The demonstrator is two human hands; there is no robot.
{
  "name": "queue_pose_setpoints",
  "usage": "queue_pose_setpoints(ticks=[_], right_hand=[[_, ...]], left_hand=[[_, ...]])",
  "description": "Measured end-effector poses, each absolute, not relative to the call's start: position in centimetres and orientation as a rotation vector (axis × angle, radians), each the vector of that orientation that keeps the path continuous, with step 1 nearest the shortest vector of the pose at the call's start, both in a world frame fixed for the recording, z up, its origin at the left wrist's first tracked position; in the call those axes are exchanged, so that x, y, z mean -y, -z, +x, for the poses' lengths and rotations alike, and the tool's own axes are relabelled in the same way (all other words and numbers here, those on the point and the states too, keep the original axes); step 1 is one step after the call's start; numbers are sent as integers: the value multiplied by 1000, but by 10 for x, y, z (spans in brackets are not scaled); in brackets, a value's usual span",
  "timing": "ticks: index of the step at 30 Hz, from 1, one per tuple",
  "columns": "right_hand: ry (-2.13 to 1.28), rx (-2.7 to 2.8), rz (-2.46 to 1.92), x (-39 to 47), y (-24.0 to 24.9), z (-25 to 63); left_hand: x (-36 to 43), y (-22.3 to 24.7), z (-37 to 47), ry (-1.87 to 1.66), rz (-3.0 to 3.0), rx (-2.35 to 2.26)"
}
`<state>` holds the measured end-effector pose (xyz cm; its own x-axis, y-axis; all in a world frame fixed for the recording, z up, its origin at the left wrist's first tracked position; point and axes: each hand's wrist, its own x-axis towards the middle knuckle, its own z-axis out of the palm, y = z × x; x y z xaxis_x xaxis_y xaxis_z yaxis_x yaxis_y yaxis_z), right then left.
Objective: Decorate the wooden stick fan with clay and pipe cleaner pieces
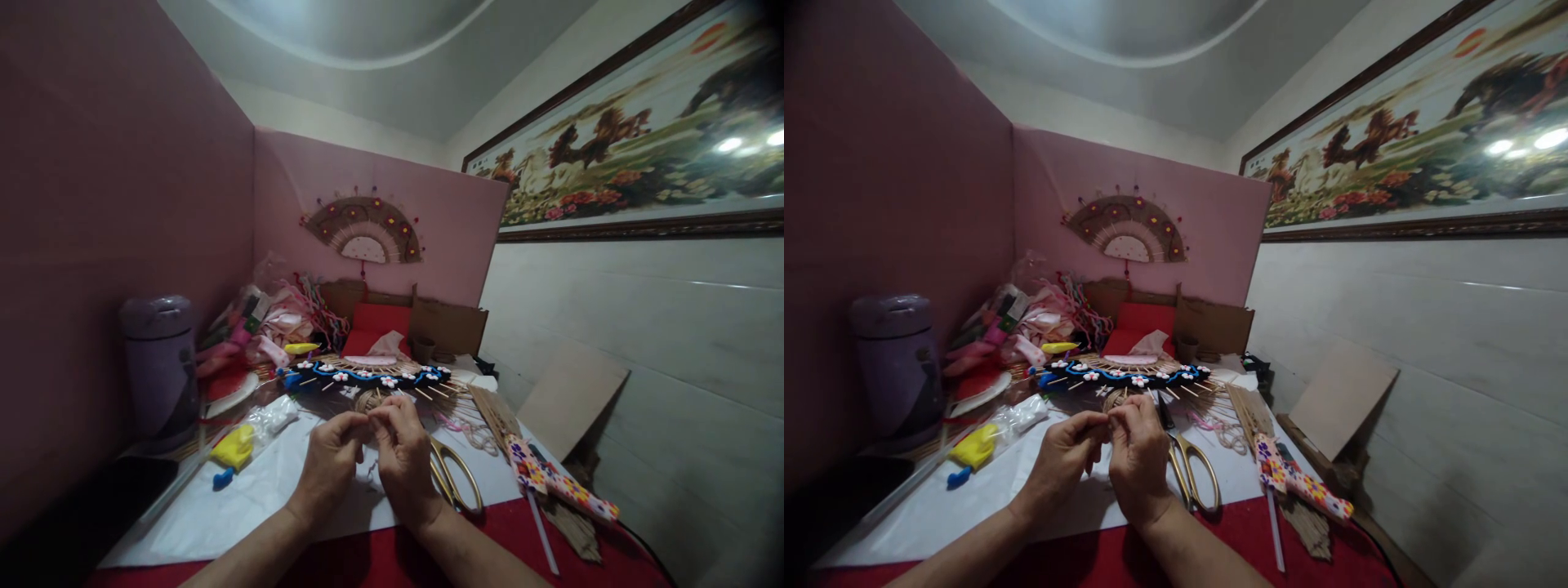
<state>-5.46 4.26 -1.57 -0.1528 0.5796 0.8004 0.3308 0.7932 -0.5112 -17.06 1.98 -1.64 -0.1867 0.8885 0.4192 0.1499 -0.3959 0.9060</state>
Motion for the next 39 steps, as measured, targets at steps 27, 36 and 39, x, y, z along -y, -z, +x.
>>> queue_pose_setpoints(ticks=[27, 36, 39], right_hand=[[-277, 1792, -713, -42, 15, -55], [-295, 1795, -727, -44, 17, -55], [-304, 1784, -730, -44, 16, -55]], left_hand=[[-27, 12, -176, -1615, 1126, -973], [-30, 12, -176, -1625, 1030, -852], [-28, 10, -175, -1624, 983, -829]])
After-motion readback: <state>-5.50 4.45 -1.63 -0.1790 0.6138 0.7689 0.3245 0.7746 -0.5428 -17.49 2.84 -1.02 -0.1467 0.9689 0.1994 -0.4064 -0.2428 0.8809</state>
